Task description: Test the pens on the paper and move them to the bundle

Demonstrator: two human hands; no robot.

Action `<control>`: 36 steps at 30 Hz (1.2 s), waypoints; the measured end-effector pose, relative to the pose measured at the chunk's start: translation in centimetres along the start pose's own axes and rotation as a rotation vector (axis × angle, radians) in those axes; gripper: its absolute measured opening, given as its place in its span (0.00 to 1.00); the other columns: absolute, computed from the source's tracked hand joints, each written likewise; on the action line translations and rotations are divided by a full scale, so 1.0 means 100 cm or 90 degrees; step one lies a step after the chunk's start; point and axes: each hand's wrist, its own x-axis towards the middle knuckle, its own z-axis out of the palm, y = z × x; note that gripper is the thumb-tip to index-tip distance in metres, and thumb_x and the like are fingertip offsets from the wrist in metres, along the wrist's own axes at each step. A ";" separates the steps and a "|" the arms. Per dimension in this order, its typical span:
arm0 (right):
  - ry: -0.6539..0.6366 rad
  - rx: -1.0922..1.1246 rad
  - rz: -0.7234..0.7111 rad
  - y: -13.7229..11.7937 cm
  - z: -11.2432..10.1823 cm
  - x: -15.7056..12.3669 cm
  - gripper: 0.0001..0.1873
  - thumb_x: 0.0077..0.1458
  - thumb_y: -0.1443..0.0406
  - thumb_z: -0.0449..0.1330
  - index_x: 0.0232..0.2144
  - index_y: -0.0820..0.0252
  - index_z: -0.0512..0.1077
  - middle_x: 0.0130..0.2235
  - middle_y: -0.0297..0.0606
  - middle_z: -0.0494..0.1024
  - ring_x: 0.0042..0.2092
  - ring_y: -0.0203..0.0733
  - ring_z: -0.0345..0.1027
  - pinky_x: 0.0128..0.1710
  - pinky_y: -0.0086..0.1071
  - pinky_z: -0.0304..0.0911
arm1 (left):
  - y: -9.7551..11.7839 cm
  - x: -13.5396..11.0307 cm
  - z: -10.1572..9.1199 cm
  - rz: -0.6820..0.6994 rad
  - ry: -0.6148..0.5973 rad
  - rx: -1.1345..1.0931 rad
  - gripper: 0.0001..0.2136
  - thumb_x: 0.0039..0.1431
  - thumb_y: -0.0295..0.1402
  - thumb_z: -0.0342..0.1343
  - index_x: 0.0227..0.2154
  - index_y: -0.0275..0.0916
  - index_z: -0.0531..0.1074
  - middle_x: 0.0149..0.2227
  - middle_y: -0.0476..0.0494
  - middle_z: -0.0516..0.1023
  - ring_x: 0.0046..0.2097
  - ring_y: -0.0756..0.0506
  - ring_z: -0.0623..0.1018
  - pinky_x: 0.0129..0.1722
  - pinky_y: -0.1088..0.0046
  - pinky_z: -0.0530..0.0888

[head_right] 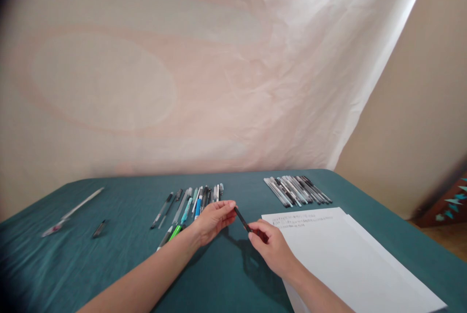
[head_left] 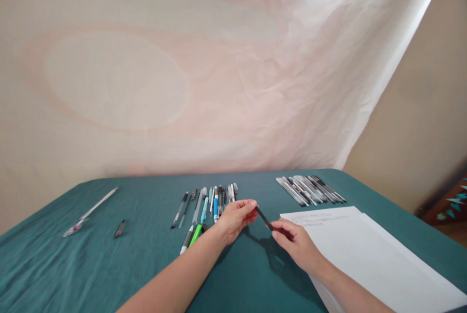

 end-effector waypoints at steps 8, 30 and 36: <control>0.023 0.088 0.034 0.003 0.002 -0.001 0.17 0.54 0.56 0.52 0.43 0.59 0.66 0.31 0.35 0.69 0.30 0.36 0.64 0.29 0.30 0.61 | -0.003 0.003 -0.003 0.010 0.026 -0.020 0.13 0.40 0.35 0.66 0.28 0.34 0.73 0.28 0.45 0.76 0.30 0.52 0.74 0.33 0.78 0.70; 0.087 0.000 0.052 0.002 0.002 0.003 0.18 0.57 0.54 0.47 0.23 0.59 0.64 0.22 0.32 0.66 0.31 0.40 0.63 0.33 0.30 0.56 | -0.011 0.003 -0.002 0.042 -0.002 -0.023 0.12 0.42 0.32 0.66 0.31 0.33 0.74 0.30 0.44 0.76 0.32 0.52 0.74 0.35 0.78 0.71; 0.094 0.030 0.054 0.009 0.005 0.002 0.12 0.53 0.56 0.54 0.33 0.58 0.62 0.24 0.29 0.63 0.26 0.36 0.58 0.27 0.28 0.54 | -0.013 0.003 -0.002 0.048 0.001 -0.033 0.12 0.42 0.31 0.65 0.31 0.33 0.74 0.30 0.44 0.76 0.32 0.52 0.74 0.35 0.78 0.72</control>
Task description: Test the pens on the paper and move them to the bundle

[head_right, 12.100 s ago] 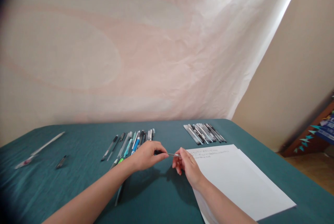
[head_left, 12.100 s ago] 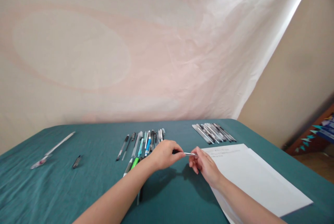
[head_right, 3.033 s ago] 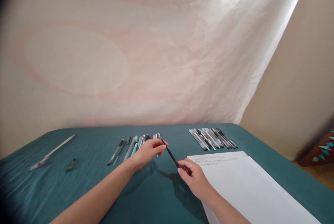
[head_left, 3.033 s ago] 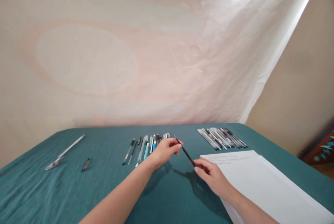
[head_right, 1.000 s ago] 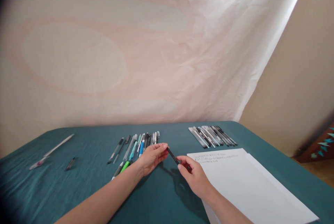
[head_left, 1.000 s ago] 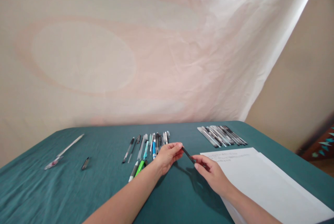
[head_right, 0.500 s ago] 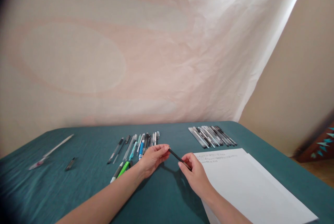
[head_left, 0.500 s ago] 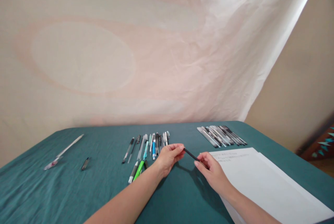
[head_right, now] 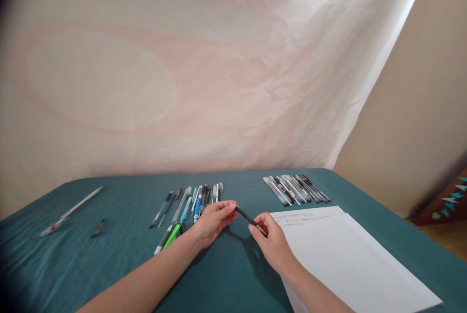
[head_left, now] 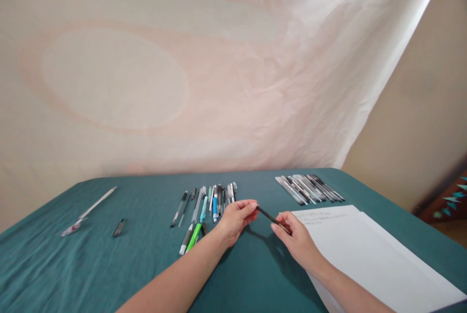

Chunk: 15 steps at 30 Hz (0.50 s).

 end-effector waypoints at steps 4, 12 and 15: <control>-0.016 -0.031 -0.006 -0.006 -0.003 0.000 0.18 0.57 0.55 0.48 0.22 0.60 0.64 0.24 0.33 0.66 0.29 0.37 0.61 0.30 0.29 0.54 | 0.000 0.001 -0.001 -0.004 -0.001 -0.001 0.12 0.43 0.31 0.65 0.32 0.33 0.74 0.30 0.44 0.76 0.32 0.52 0.75 0.35 0.78 0.72; 0.018 0.020 0.002 -0.001 0.001 0.002 0.13 0.50 0.59 0.57 0.38 0.57 0.61 0.28 0.30 0.66 0.29 0.36 0.61 0.30 0.29 0.57 | 0.000 0.004 -0.003 0.014 0.045 -0.008 0.10 0.43 0.30 0.65 0.31 0.33 0.74 0.30 0.45 0.76 0.31 0.53 0.75 0.34 0.79 0.72; 0.018 0.017 -0.001 -0.002 0.000 0.003 0.09 0.52 0.59 0.55 0.31 0.58 0.63 0.28 0.31 0.67 0.30 0.36 0.61 0.31 0.29 0.57 | 0.000 0.005 -0.004 0.015 0.051 -0.011 0.10 0.44 0.30 0.64 0.31 0.33 0.74 0.30 0.45 0.76 0.31 0.53 0.75 0.34 0.79 0.72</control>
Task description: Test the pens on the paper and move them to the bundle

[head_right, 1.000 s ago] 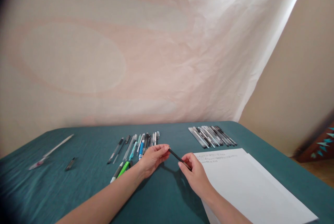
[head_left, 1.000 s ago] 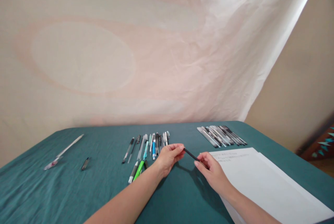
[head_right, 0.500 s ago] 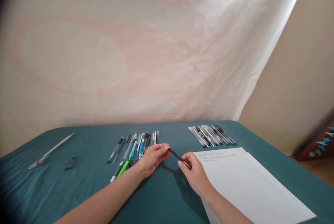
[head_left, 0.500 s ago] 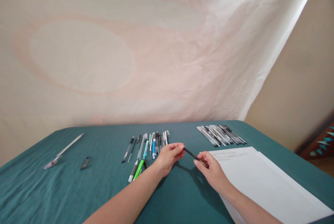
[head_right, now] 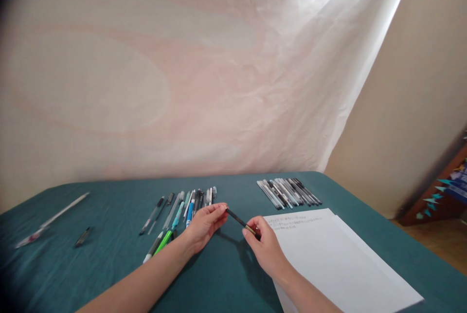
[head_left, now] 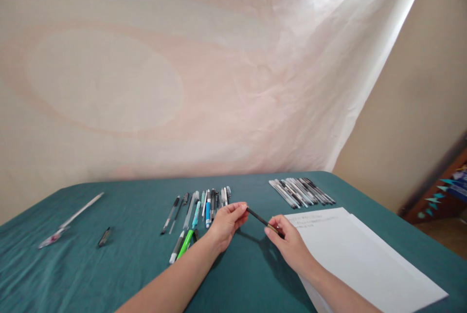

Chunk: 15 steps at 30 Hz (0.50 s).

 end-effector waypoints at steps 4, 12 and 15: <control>-0.020 -0.006 -0.009 -0.004 -0.003 0.000 0.13 0.55 0.56 0.51 0.27 0.59 0.65 0.25 0.32 0.67 0.28 0.36 0.61 0.29 0.28 0.55 | 0.001 0.000 0.000 -0.006 0.002 -0.003 0.11 0.44 0.30 0.64 0.32 0.33 0.74 0.30 0.44 0.76 0.31 0.52 0.75 0.33 0.79 0.73; -0.013 0.012 0.010 0.001 0.000 0.000 0.14 0.54 0.54 0.52 0.36 0.59 0.65 0.25 0.31 0.67 0.28 0.37 0.62 0.29 0.29 0.56 | 0.001 0.000 0.000 -0.002 0.019 -0.015 0.10 0.44 0.29 0.64 0.31 0.34 0.75 0.29 0.46 0.75 0.29 0.54 0.74 0.31 0.81 0.73; -0.008 0.005 -0.004 -0.001 0.000 0.000 0.12 0.52 0.56 0.55 0.36 0.58 0.63 0.28 0.32 0.67 0.30 0.37 0.62 0.31 0.29 0.56 | 0.002 0.001 0.000 0.000 0.027 -0.017 0.09 0.44 0.28 0.64 0.31 0.34 0.75 0.29 0.46 0.75 0.29 0.54 0.74 0.30 0.82 0.72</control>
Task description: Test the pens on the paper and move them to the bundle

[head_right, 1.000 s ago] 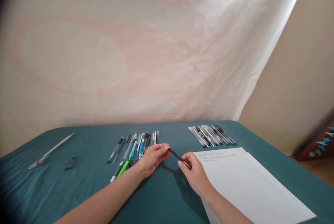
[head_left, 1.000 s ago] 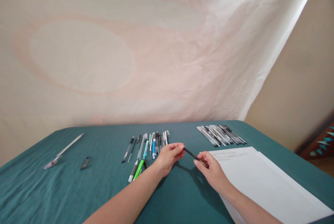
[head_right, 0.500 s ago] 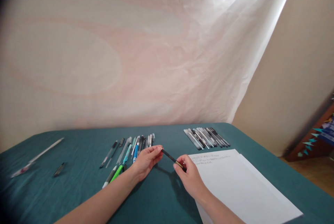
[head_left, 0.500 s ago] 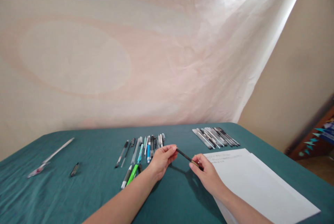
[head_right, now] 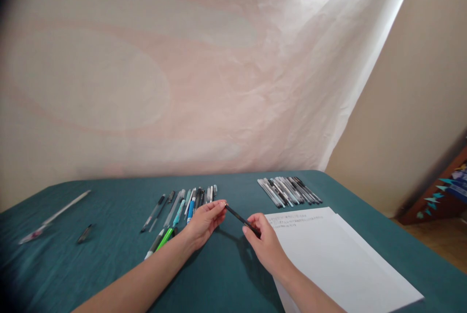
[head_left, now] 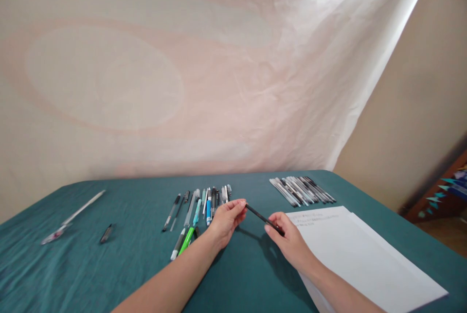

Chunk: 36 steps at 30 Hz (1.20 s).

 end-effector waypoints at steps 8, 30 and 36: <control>-0.020 0.005 0.006 -0.005 -0.002 -0.001 0.10 0.55 0.58 0.51 0.30 0.58 0.62 0.25 0.30 0.65 0.28 0.36 0.60 0.28 0.28 0.54 | 0.001 0.000 0.000 -0.008 -0.002 0.014 0.11 0.42 0.30 0.65 0.31 0.34 0.75 0.28 0.47 0.74 0.29 0.55 0.73 0.30 0.82 0.70; -0.037 0.009 -0.001 -0.006 -0.001 -0.004 0.14 0.57 0.55 0.49 0.29 0.59 0.64 0.21 0.28 0.64 0.23 0.32 0.57 0.24 0.27 0.52 | 0.001 -0.011 0.008 0.026 -0.070 0.064 0.15 0.44 0.39 0.63 0.33 0.34 0.75 0.31 0.44 0.74 0.30 0.53 0.71 0.30 0.81 0.66; -0.005 0.036 -0.021 -0.009 -0.002 -0.004 0.12 0.53 0.56 0.54 0.31 0.59 0.65 0.22 0.29 0.66 0.25 0.34 0.61 0.26 0.28 0.57 | -0.006 -0.019 0.015 -0.012 -0.116 0.058 0.13 0.47 0.36 0.62 0.34 0.34 0.74 0.36 0.43 0.74 0.31 0.54 0.72 0.32 0.81 0.67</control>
